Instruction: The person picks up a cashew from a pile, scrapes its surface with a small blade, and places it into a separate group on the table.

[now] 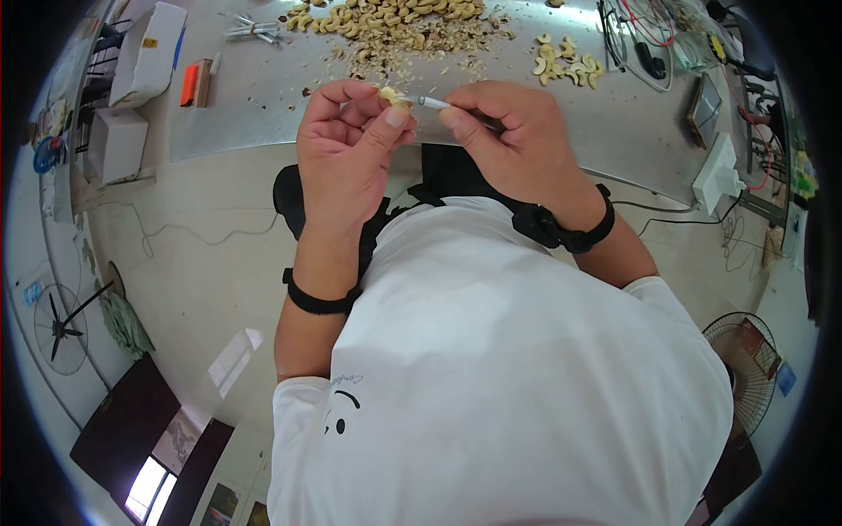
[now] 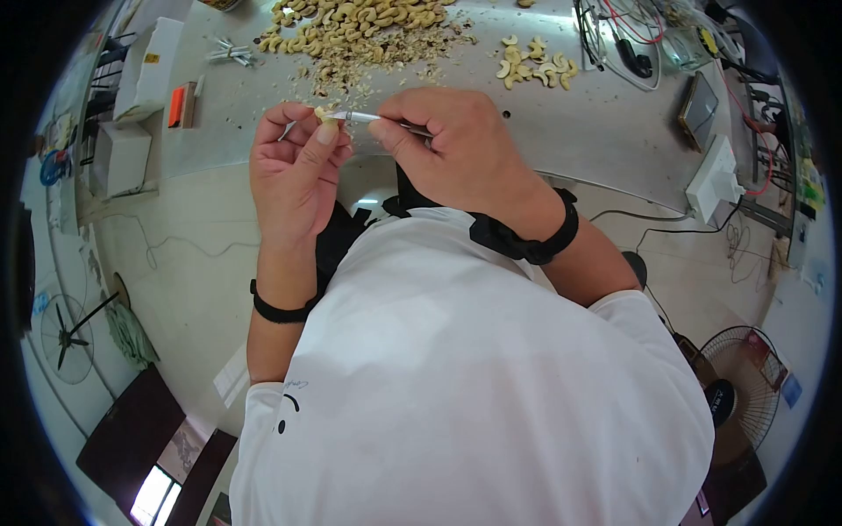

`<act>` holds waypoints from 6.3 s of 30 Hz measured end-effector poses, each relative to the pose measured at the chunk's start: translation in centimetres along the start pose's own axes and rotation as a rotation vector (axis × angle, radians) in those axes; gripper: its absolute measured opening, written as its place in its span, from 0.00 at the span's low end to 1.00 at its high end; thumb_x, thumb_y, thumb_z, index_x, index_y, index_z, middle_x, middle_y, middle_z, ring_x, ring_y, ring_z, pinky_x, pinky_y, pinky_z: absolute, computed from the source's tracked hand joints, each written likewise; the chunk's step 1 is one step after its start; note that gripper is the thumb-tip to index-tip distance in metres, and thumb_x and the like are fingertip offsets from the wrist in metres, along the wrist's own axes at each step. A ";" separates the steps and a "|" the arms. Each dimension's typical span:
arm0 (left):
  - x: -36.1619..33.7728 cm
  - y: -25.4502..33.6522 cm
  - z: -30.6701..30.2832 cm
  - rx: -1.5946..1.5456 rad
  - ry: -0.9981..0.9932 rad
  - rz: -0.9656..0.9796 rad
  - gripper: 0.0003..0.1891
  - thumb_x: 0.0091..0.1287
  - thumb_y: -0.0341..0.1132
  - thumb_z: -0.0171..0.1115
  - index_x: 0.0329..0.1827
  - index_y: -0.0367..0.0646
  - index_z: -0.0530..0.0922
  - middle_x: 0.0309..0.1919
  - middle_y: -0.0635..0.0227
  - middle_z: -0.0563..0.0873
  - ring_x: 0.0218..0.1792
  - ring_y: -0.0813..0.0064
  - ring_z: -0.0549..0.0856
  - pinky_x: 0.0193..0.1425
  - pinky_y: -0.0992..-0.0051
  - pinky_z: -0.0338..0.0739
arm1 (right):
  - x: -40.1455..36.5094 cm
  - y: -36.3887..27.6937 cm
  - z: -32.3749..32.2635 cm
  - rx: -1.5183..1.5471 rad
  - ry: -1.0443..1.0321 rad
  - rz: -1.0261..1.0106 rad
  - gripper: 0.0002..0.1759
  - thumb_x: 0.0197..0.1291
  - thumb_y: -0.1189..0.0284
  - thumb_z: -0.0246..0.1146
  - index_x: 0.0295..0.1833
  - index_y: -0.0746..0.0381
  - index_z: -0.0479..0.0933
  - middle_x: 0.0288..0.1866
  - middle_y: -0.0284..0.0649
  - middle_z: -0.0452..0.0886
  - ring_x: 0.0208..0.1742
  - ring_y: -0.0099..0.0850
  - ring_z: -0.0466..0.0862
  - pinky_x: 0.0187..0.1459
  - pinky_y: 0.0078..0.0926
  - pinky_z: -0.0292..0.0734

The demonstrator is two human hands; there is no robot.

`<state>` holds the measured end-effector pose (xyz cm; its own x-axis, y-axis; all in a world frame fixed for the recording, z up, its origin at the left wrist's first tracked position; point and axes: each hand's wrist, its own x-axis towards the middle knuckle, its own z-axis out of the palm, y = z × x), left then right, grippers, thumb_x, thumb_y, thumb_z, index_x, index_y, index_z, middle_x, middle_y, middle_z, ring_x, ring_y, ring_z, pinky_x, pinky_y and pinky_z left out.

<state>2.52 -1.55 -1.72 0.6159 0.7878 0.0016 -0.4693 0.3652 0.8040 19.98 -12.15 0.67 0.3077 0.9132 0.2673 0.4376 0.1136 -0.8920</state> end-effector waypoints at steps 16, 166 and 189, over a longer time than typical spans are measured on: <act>-0.2 0.3 0.0 0.255 -0.049 0.065 0.16 0.69 0.17 0.69 0.55 0.35 0.75 0.43 0.62 0.89 0.42 0.77 0.89 0.51 0.75 0.88 | 0.2 0.8 0.3 -0.102 0.044 0.026 0.06 0.65 0.71 0.71 0.40 0.63 0.86 0.27 0.43 0.84 0.25 0.38 0.82 0.29 0.33 0.75; 0.7 0.2 0.5 0.105 -0.070 -0.045 0.16 0.68 0.17 0.70 0.55 0.36 0.76 0.45 0.62 0.88 0.46 0.73 0.91 0.50 0.71 0.92 | 0.0 0.6 -0.7 -0.012 -0.001 -0.042 0.05 0.63 0.73 0.72 0.40 0.63 0.85 0.27 0.42 0.82 0.25 0.39 0.81 0.28 0.33 0.74; 0.3 0.8 1.2 0.346 0.029 -0.035 0.16 0.66 0.18 0.73 0.56 0.33 0.85 0.40 0.62 0.91 0.39 0.77 0.91 0.45 0.77 0.92 | -0.2 0.5 -0.5 -0.113 0.014 -0.071 0.07 0.64 0.70 0.72 0.40 0.63 0.85 0.29 0.43 0.83 0.28 0.41 0.84 0.30 0.35 0.77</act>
<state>3.08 -1.62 -0.32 0.6077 0.7931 -0.0426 -0.2028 0.2067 0.9572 20.53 -12.49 0.33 0.2842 0.8987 0.3339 0.5509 0.1320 -0.8240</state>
